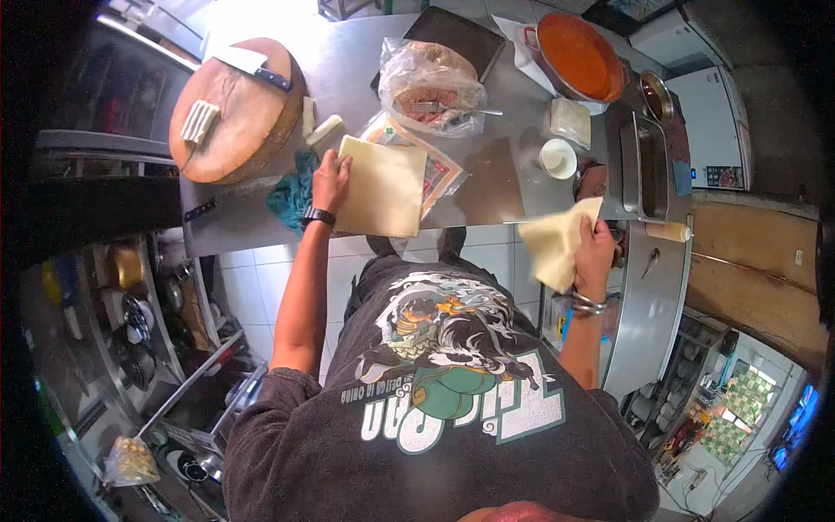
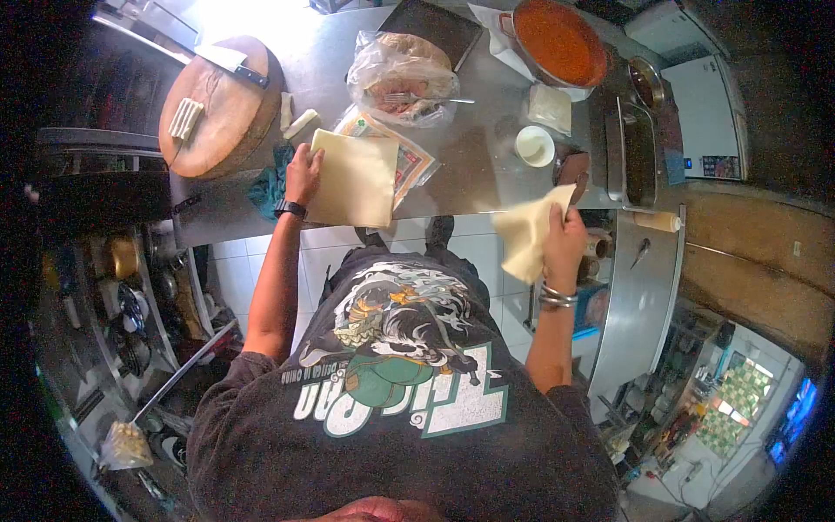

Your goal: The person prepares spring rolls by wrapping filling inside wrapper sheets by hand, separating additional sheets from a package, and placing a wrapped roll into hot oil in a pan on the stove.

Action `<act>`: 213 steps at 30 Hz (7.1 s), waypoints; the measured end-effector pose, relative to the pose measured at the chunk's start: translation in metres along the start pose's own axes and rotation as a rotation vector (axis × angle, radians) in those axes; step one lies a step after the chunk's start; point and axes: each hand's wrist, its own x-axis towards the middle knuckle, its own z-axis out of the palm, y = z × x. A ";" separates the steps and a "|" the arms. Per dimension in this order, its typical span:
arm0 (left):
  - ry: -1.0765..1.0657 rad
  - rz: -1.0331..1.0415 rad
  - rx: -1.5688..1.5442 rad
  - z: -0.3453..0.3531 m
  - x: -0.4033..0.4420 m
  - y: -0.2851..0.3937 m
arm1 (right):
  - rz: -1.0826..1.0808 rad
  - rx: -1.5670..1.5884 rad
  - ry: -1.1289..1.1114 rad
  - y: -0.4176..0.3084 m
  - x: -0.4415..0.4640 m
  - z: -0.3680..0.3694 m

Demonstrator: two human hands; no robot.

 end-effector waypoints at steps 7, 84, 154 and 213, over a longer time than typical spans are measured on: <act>-0.070 -0.094 -0.336 -0.027 -0.012 0.035 | 0.054 0.381 0.237 0.048 0.014 0.078; -0.632 1.001 0.228 0.048 -0.019 0.116 | 0.144 1.434 -0.178 0.219 -0.083 0.211; -0.199 -0.718 -1.329 0.048 -0.138 0.030 | 0.568 1.306 -0.582 0.101 -0.051 0.237; -0.349 -0.746 -1.335 0.115 -0.221 -0.045 | 0.852 0.809 -0.012 0.242 -0.230 0.160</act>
